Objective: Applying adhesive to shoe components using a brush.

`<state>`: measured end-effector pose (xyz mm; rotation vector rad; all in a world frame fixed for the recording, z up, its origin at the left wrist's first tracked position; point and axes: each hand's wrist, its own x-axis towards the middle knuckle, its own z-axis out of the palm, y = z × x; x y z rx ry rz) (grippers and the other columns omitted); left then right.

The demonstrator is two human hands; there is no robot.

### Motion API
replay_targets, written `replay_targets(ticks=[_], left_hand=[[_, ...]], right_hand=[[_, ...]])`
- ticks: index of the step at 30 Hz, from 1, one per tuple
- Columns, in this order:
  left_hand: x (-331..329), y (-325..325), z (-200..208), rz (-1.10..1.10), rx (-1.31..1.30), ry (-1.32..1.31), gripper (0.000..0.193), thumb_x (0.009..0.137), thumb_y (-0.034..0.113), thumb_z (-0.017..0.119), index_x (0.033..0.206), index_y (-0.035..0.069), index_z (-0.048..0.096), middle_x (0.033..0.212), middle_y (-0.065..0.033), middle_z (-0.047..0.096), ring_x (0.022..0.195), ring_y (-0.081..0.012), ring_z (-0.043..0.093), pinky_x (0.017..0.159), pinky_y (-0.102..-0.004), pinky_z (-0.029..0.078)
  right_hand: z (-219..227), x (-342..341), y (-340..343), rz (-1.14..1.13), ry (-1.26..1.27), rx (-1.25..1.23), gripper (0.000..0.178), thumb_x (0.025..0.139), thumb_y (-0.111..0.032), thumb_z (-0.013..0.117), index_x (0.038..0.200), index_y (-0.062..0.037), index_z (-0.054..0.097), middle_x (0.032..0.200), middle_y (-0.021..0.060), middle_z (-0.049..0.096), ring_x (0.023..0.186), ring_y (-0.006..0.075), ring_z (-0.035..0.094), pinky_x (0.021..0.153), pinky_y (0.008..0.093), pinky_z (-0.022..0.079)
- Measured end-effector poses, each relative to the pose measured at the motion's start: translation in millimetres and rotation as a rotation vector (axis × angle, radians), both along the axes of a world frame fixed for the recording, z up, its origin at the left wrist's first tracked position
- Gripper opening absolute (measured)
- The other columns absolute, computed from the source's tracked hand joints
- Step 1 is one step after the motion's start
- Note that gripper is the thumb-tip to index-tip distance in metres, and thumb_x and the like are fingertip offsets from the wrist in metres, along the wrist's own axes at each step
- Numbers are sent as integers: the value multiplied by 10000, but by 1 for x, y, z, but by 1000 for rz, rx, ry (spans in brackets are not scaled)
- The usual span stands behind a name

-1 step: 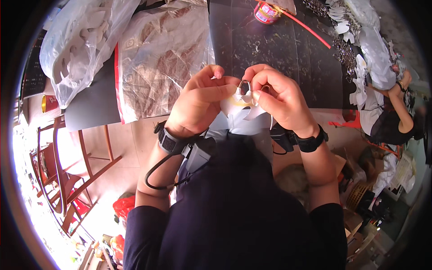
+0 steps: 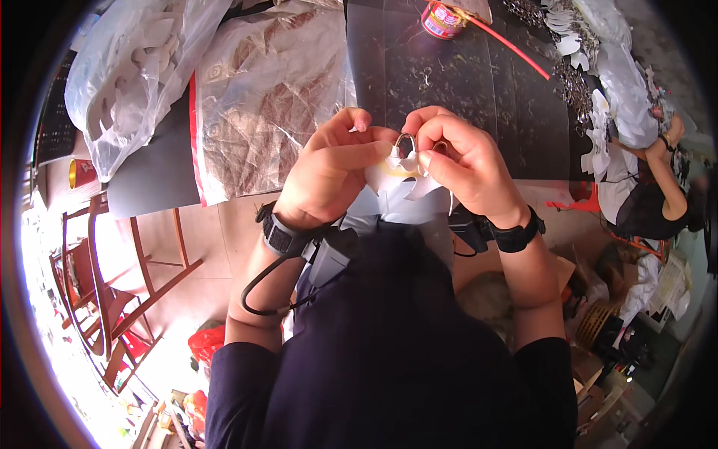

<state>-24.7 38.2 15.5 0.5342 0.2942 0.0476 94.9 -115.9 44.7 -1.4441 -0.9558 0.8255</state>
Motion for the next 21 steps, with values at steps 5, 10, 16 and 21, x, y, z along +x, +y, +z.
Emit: replay_targets(ticks=[5,10,16,21], left_hand=[[0,1,-4,-10,-4,-30,200,835,-66,549,913,86,443,933,-111,625,847,-179,597,737,-295,464],[3,-1,-6,-32,-122,-12,178,841,-66,539,899,77,450,937,-124,627,888,-203,605,780,-312,475],[4,-4,-8,-7,-130,27,186,835,-78,537,903,72,450,957,-137,623,903,-216,606,798,-324,478],[5,-6,-8,-21,-99,19,194,832,-79,541,899,73,442,945,-123,613,888,-205,602,782,-317,479]], right_hand=[[1,3,0,31,140,-48,38,818,8,523,797,-22,513,1034,37,529,712,25,438,608,184,381],[-10,8,0,79,341,-37,29,843,-47,524,820,-31,529,1042,10,518,693,16,429,576,174,354],[-13,11,-4,86,451,-84,48,857,-76,526,845,-32,542,1057,0,514,668,6,413,541,169,332],[-13,13,-7,107,446,-92,49,857,-77,527,854,-31,543,1040,-8,505,669,9,416,540,172,334]])
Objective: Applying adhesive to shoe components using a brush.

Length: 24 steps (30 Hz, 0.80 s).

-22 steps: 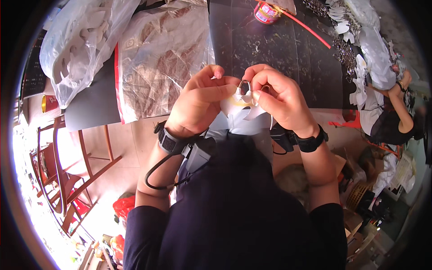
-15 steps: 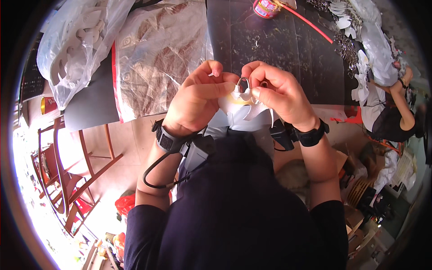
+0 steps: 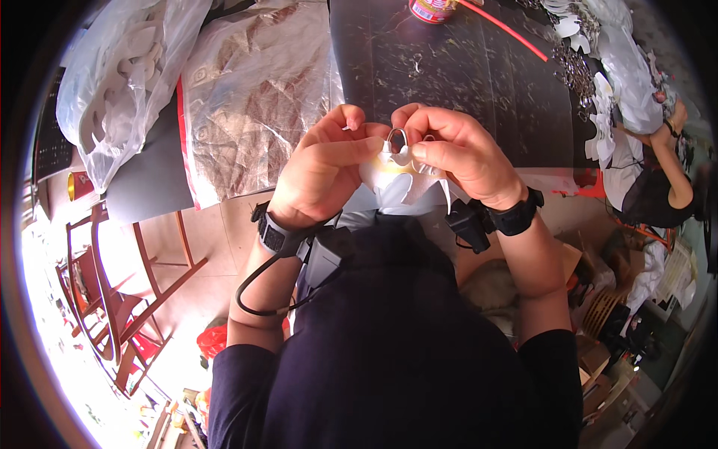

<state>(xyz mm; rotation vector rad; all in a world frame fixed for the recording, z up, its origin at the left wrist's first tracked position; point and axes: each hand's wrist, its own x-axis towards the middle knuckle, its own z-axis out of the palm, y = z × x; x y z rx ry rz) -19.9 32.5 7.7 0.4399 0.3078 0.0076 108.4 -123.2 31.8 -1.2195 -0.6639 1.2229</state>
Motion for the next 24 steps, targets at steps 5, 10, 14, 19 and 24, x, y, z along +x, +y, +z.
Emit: replay_targets(ticks=[5,10,14,19,24], left_hand=[[-2,2,-6,-48,21,-28,186,842,-55,528,949,87,472,961,-93,591,920,-198,570,837,-331,444],[-1,0,-6,-39,70,11,167,849,-36,544,920,89,458,937,-85,581,890,-189,577,799,-324,461],[0,-1,-2,-14,42,-6,196,836,-63,559,887,78,432,917,-97,605,857,-178,597,754,-299,476],[1,-1,-1,0,119,-18,191,842,-45,574,880,77,431,910,-96,611,832,-164,595,721,-283,474],[2,-3,-2,32,171,15,208,833,-42,589,883,80,428,907,-90,611,800,-147,591,673,-266,474]], right_hand=[[2,-1,1,1,45,11,49,857,-74,527,865,-28,542,1016,-17,489,698,14,431,554,170,348],[-3,2,-2,20,48,-2,34,853,-55,525,869,-28,536,1009,-18,480,725,15,437,564,170,353],[-3,4,-1,19,78,2,36,850,-48,527,879,-29,533,1000,-20,479,725,14,436,570,170,352],[2,5,-1,11,26,-12,38,850,-46,530,885,-29,533,994,-17,481,734,13,436,603,160,356],[-2,4,-1,-12,6,-16,37,848,-29,533,885,-23,536,1003,-13,480,747,16,444,623,170,376]])
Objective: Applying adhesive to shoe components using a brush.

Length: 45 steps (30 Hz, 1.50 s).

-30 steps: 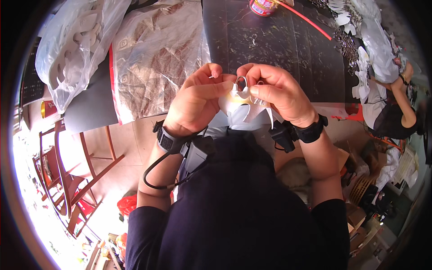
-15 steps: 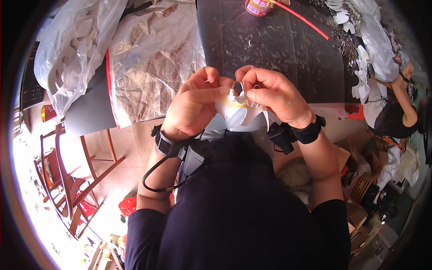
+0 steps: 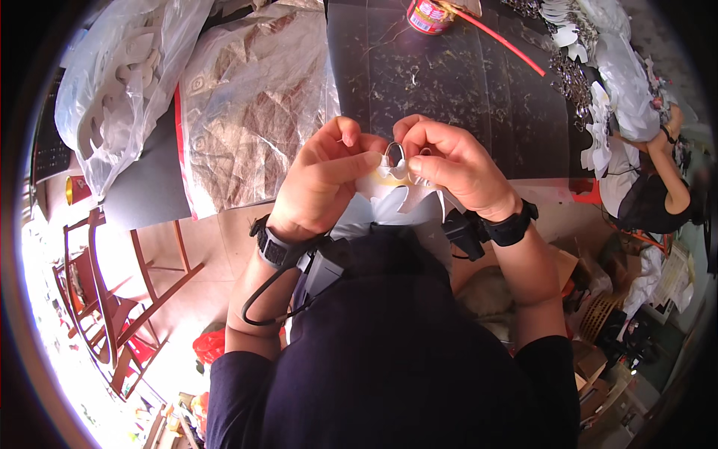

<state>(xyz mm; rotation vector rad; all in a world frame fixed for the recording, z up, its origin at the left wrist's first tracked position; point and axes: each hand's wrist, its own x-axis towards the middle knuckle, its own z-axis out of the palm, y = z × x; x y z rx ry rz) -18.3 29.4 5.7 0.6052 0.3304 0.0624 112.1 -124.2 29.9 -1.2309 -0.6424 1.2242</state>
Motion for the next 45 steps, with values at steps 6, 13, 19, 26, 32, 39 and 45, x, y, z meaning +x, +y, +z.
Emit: replay_targets(ticks=[6,13,19,26,32,39,45], left_hand=[[-4,2,-2,-2,51,22,202,825,-73,537,891,92,441,882,-69,533,860,-182,552,722,-303,452],[-4,0,-5,36,56,3,234,813,-58,581,879,98,420,889,-66,581,745,-125,564,615,-238,446],[-5,0,-2,50,47,15,226,817,-54,579,879,98,423,890,-66,582,755,-126,565,625,-240,441],[-7,2,1,34,57,-22,181,833,-13,604,928,78,480,912,-59,609,817,-123,576,707,-248,451],[-10,6,10,54,249,-71,155,863,38,592,1003,45,527,1021,-91,626,933,-136,575,855,-277,433],[-32,33,35,419,597,-47,246,950,210,452,1127,47,505,1224,-147,533,1173,-261,487,1014,-403,319],[-37,12,85,314,1096,-125,224,771,57,652,950,-12,536,1060,-127,559,1033,-231,528,937,-322,365]], right_hand=[[-7,-4,3,-29,-15,15,11,832,-11,543,843,-9,544,1008,3,477,754,29,456,637,187,391],[-3,-5,4,-34,-120,-6,36,815,-17,552,783,-4,543,996,14,480,759,42,460,653,206,393],[-1,-5,5,-23,-143,-20,43,815,-19,552,777,-7,536,991,16,480,749,44,450,657,206,391],[7,-5,-1,-8,-241,-4,27,844,-14,540,824,-5,524,991,17,471,738,42,440,647,201,394],[17,-9,-2,-9,-244,-19,49,864,-15,560,870,-4,513,968,12,480,729,41,447,647,191,397],[8,-17,-5,-527,483,73,85,924,-106,521,982,-44,521,923,34,577,818,118,563,747,287,464],[-35,-17,-16,-595,510,47,173,930,-127,515,1061,-16,534,1068,72,561,1115,198,496,958,339,380]])
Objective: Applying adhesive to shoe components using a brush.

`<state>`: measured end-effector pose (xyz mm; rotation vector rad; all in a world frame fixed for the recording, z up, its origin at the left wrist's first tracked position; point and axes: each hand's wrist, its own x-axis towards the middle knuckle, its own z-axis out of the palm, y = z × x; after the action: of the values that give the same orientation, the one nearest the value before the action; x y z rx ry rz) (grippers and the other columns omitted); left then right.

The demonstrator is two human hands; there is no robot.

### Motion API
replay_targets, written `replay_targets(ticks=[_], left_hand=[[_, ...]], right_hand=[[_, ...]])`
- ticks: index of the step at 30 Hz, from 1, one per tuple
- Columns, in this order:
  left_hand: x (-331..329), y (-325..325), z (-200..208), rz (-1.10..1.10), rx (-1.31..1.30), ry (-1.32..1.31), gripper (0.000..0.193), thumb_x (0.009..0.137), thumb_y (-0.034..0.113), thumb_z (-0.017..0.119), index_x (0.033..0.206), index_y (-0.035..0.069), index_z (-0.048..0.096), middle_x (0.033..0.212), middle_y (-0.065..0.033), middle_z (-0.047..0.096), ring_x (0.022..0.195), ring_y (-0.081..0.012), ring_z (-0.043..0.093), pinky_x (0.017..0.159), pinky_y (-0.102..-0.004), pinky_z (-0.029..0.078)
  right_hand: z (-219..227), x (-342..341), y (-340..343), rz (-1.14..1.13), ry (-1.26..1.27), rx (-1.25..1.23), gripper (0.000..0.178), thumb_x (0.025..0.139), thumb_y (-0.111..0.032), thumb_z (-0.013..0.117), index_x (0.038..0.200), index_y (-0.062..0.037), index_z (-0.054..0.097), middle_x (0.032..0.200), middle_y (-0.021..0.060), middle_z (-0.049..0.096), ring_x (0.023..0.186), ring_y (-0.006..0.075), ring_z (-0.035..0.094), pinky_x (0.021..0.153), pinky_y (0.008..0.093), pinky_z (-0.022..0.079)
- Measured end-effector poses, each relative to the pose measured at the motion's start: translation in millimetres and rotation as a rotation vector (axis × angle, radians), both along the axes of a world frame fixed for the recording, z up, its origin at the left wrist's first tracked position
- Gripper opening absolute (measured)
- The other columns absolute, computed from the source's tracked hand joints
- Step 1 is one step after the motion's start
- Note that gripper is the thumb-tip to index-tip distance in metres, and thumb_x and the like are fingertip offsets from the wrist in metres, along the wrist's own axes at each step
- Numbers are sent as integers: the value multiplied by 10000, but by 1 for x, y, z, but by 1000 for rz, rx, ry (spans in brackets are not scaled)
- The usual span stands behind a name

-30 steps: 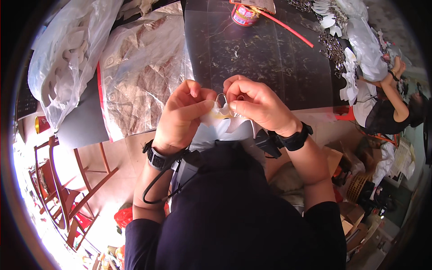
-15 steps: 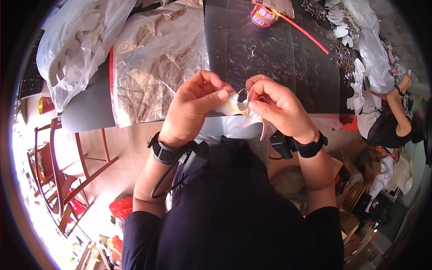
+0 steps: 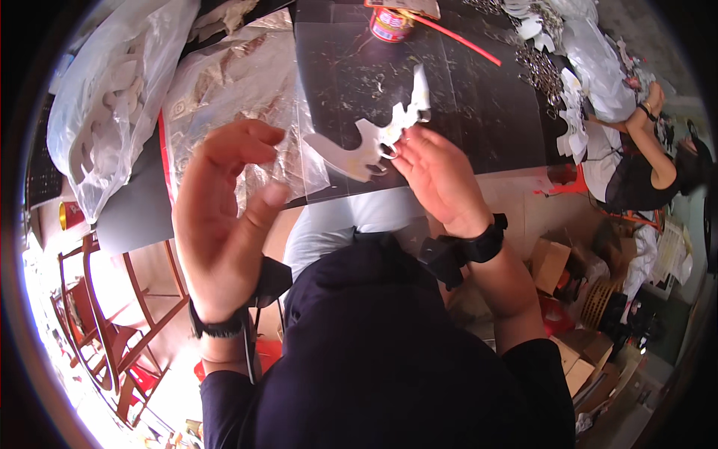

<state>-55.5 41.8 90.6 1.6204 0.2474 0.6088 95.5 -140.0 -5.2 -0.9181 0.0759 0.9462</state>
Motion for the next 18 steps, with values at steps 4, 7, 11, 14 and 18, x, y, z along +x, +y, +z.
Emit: replay_targets(ticks=[4,7,11,14,18], left_hand=[[5,-10,13,-170,515,148,227,709,-2,672,910,0,566,1004,-144,559,923,-283,566,786,-339,446],[13,-27,7,-352,464,257,179,739,-45,612,909,-9,569,1024,-153,550,936,-297,566,816,-331,441],[38,-51,-12,-509,483,290,211,752,-44,606,953,-11,550,988,-161,526,911,-335,558,785,-355,450],[75,-66,-44,-404,475,359,228,746,-33,610,964,-19,547,974,-171,517,888,-362,557,772,-379,454],[113,-81,-87,-176,520,347,225,744,-10,615,964,-11,566,969,-177,522,862,-369,563,751,-394,470]], right_hand=[[23,-20,-37,-49,-379,-345,238,898,-70,555,1115,19,513,1049,65,564,1072,176,525,927,307,412],[23,-3,-70,-29,-791,-572,242,869,-20,573,1100,30,522,1028,70,566,946,137,555,811,268,452],[41,27,-73,124,-1235,-722,155,816,44,580,965,1,589,936,70,583,790,147,593,675,268,480],[38,48,-55,231,-1433,-701,188,750,80,589,919,-1,598,911,100,572,771,229,598,666,305,478],[21,71,-36,333,-1614,-539,192,715,101,583,887,18,606,889,125,565,778,319,586,689,367,482]])
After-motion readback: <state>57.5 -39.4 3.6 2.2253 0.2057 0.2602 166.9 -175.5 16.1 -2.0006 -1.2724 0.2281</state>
